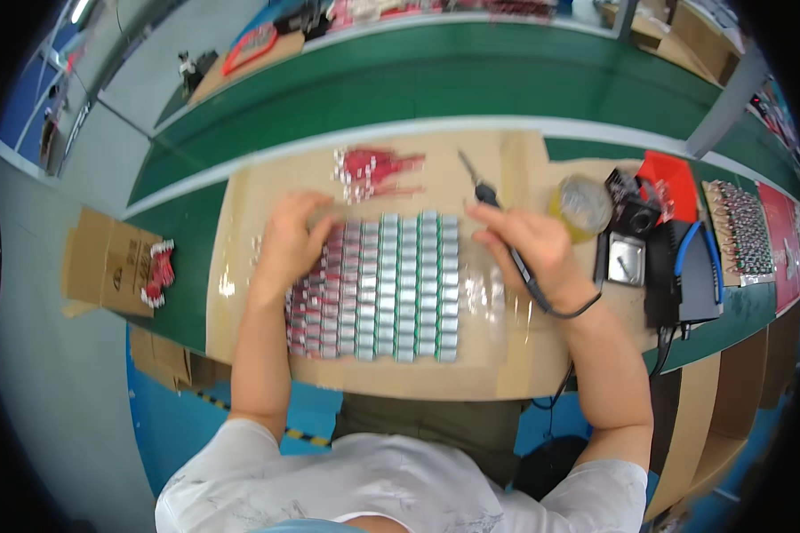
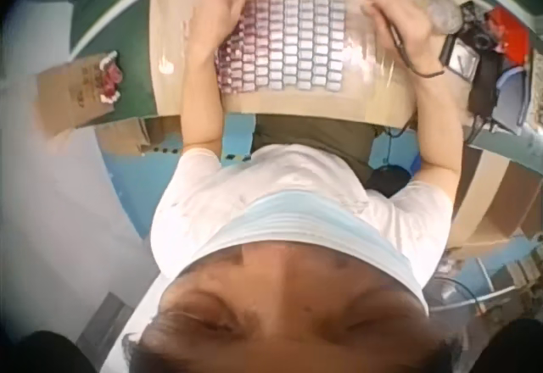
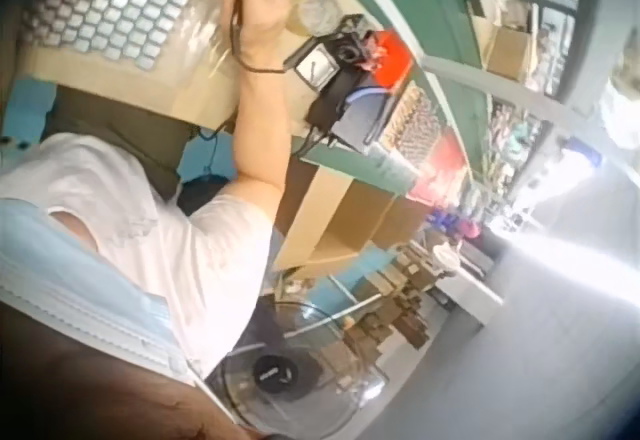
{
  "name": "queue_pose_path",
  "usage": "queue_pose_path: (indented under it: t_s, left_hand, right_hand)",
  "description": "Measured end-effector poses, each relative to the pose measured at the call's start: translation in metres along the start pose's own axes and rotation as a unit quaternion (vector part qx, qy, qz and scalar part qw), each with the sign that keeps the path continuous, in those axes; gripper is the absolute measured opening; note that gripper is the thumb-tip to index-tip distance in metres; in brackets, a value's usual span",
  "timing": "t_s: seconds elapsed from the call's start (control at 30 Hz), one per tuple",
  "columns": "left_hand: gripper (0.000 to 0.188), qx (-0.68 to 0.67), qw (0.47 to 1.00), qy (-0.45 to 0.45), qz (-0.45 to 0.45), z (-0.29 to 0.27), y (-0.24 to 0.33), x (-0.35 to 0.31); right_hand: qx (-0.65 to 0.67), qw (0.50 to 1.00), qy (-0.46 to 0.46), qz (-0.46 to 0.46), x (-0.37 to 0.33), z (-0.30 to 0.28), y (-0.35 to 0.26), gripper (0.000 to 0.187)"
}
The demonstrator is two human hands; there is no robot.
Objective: Soldering individual wires onto a grid of small rechargeable batteries at an assembly station.
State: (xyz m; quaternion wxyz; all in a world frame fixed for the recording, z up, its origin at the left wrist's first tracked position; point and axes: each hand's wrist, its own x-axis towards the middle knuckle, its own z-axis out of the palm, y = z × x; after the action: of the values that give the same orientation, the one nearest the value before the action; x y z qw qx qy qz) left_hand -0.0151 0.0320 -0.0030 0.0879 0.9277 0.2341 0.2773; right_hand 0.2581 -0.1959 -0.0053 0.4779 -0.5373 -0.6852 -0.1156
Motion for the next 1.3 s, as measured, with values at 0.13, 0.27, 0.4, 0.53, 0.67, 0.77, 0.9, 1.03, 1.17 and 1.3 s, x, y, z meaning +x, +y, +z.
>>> queue_pose_path:
  t_s: [0.13,0.27,0.4,0.53,0.67,0.77,0.9,1.03,1.17,1.3]
  left_hand:
    - [0.023,-0.064,0.996,-0.065,-0.006,-0.004,0.015,0.001]
    - [0.042,-0.049,0.986,-0.158,-0.007,-0.004,0.021,0.001]
    - [0.052,-0.021,0.982,-0.186,0.004,-0.001,0.026,0.006]
    - [0.062,0.012,0.983,-0.181,0.008,-0.002,0.03,0.011]
    - [0.067,0.003,0.98,-0.2,0.0,0.0,0.033,0.015]
    - [0.074,0.029,0.977,-0.211,0.014,-0.004,0.033,0.013]
    - [0.078,0.027,0.975,-0.222,-0.003,-0.01,0.027,0.007]
    - [0.075,0.016,0.978,-0.208,0.004,-0.012,0.026,0.008]
    - [0.075,0.03,0.977,-0.212,0.009,-0.012,0.03,0.012]
    - [0.076,-0.014,0.984,-0.174,0.047,0.007,0.027,0.015]
  right_hand:
    - [-0.003,1.0,-0.006,0.008,-0.001,-0.007,0.0,0.037]
    - [-0.007,1.0,-0.018,0.024,-0.001,-0.011,0.002,0.034]
    - [-0.014,1.0,-0.018,0.021,-0.001,-0.013,0.007,0.031]
    - [-0.003,1.0,-0.016,0.025,0.003,-0.012,0.01,0.029]
    - [0.011,0.999,-0.019,0.024,0.002,-0.013,0.008,0.034]
    - [0.01,0.999,-0.024,0.028,-0.004,-0.013,0.008,0.039]
    - [0.057,0.996,-0.027,0.056,-0.001,0.002,-0.001,0.03]
    - [0.06,0.995,-0.056,0.051,0.0,-0.001,-0.009,0.036]
    - [0.082,0.994,-0.046,0.054,-0.001,-0.002,-0.001,0.04]
    - [0.008,0.998,-0.033,0.053,-0.003,-0.014,-0.012,0.038]
